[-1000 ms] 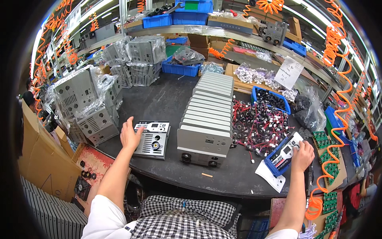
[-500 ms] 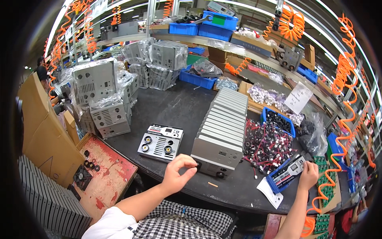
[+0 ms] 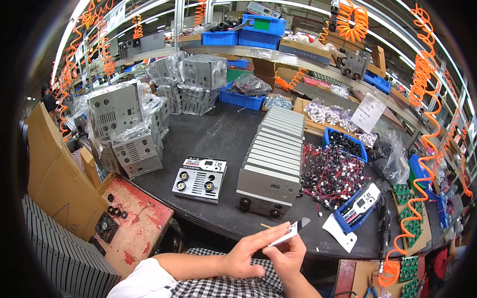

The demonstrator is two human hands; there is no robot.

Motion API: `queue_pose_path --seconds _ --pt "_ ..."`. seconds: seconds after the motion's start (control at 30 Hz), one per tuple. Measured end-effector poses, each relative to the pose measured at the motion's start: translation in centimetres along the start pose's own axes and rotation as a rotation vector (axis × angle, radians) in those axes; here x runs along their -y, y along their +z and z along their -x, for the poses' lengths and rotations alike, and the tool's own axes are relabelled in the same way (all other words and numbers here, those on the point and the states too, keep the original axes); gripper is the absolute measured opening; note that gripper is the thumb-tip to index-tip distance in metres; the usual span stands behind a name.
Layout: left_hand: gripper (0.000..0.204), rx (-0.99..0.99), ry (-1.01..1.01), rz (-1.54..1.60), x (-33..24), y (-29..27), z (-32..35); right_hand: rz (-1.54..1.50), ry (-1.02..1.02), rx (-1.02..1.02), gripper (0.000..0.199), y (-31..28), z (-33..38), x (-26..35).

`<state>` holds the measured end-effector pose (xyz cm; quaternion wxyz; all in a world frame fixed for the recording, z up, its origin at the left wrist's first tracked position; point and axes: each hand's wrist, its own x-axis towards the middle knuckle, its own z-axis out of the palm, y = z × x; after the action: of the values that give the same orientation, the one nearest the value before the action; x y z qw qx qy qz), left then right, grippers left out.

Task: Applying graphic labels to the front panels of electronic device housings using a dispenser.

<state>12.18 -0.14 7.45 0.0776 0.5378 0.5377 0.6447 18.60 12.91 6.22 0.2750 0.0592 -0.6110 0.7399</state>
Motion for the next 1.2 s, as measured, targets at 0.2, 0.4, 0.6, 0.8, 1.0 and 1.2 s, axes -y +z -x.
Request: queue_pose_path --seconds 0.2,0.4,0.6,0.8,1.0,1.2 --pt "0.107 -0.018 -0.200 0.403 0.4 0.0 1.4 -0.151 0.210 -0.021 0.020 0.9 0.2 -0.8" --pt "0.111 0.024 -0.199 0.319 1.5 -0.1 1.5 -0.102 0.303 -0.039 0.018 0.3 -0.1 -0.8" --pt "0.062 -0.062 -0.213 0.295 1.7 -0.3 1.3 0.334 -0.019 0.012 0.011 0.8 -0.6 -1.0" --pt "0.024 -0.476 -0.158 -0.066 3.7 -2.7 -0.1 0.772 -0.450 -0.006 0.008 -2.2 -1.6 -0.8" --pt "0.024 -1.041 -0.368 0.673 5.3 -7.2 -0.1 0.845 0.112 -0.692 0.006 -19.1 0.8 -3.8" --pt "0.028 -0.892 -0.157 0.551 2.7 -5.4 -0.3 1.082 0.522 -0.768 0.026 -26.0 3.4 -2.7"
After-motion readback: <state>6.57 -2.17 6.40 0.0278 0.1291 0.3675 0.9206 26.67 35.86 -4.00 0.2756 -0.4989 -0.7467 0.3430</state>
